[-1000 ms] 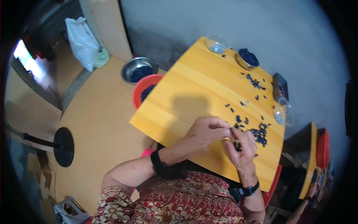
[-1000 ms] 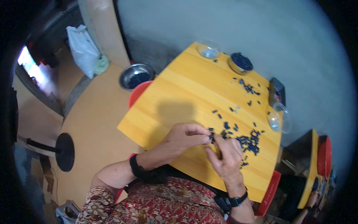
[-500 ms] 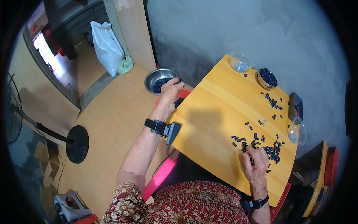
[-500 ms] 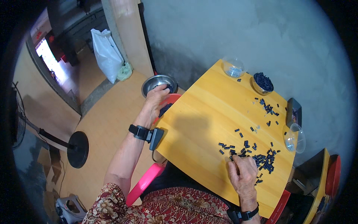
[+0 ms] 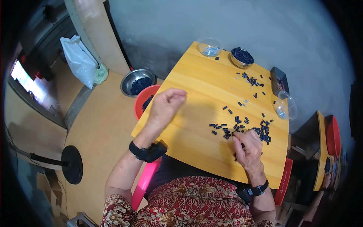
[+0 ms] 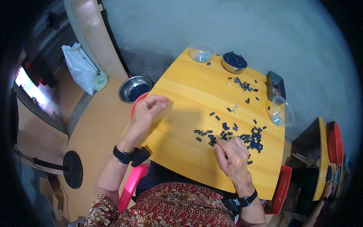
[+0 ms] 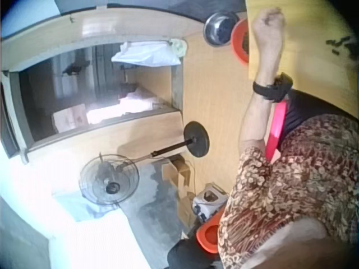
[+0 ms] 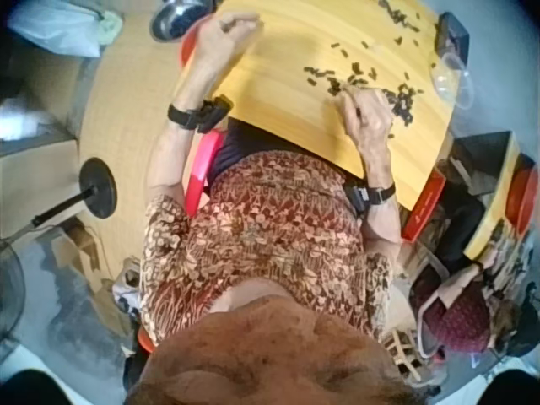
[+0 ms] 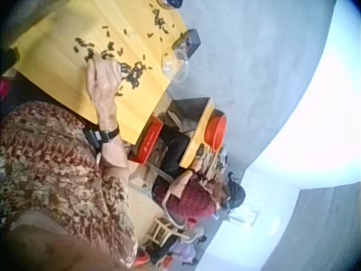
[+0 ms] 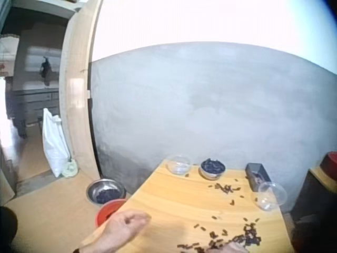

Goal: Assembling small black plastic components by hand at a table.

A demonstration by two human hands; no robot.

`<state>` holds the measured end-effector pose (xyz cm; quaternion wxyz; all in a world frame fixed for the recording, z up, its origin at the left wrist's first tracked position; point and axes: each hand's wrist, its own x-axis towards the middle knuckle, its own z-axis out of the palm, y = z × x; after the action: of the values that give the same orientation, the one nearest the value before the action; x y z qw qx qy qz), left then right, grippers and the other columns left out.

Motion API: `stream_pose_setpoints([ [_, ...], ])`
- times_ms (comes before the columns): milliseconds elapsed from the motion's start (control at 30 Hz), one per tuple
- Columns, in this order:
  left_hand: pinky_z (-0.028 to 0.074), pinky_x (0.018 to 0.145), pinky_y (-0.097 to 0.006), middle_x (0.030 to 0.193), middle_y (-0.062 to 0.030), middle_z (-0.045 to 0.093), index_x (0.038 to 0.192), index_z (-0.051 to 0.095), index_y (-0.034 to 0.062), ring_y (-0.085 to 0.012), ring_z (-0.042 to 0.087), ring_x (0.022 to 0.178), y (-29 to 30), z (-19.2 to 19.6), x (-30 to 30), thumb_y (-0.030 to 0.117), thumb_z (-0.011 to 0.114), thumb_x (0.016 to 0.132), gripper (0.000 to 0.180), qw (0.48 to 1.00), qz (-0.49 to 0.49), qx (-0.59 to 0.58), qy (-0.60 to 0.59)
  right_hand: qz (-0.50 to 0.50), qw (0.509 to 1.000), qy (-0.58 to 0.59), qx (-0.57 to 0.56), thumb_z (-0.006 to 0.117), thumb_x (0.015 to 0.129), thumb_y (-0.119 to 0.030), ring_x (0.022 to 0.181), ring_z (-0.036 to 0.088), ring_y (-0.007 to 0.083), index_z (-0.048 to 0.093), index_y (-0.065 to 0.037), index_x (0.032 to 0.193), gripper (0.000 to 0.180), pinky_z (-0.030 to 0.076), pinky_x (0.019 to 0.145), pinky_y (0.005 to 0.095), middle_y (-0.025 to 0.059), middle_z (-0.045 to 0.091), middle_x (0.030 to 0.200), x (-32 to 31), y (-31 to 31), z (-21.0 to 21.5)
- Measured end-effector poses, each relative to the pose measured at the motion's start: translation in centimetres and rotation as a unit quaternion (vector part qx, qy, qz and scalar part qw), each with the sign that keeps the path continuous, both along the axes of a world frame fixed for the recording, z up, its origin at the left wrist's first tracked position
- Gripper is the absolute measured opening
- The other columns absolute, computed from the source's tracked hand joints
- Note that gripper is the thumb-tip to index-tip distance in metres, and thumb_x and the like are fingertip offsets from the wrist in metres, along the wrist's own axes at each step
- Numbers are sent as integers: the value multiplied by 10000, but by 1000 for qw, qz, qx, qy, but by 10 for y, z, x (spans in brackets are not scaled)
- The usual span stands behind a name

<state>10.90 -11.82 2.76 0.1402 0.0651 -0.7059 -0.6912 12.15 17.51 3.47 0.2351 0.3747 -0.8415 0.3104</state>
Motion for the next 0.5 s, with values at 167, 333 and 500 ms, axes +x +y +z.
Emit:
stream_pose_setpoints([
  [167, 502, 759, -267, 948, -62, 664, 1021, 678, 25, -139, 635, 866, 56, -9, 9, 82, 634, 847, 188, 964, -116, -236, -48, -11, 999, 6, -42, 700, 732, 42, 624, 562, 271, 662, 6, 881, 159, 445, 590, 364, 109, 614, 703, -2, 5, 2],
  [333, 510, 733, -342, 870, -100, 627, 965, 676, 40, -239, 638, 819, 72, -18, 4, 104, 650, 808, 172, 912, -135, -386, 34, -16, 999, 13, -43, 702, 740, 26, 627, 566, 262, 660, 1, 875, 144, 448, 593, 358, 98, 608, 694, -3, 7, 0],
  [500, 502, 707, -397, 820, -103, 602, 902, 669, 38, -284, 625, 778, 75, -27, -2, 121, 667, 785, 144, 885, -107, -446, 81, 1, 998, 40, -55, 704, 742, 18, 630, 570, 253, 653, -11, 863, 135, 451, 589, 352, 95, 600, 686, -7, 9, -3],
])
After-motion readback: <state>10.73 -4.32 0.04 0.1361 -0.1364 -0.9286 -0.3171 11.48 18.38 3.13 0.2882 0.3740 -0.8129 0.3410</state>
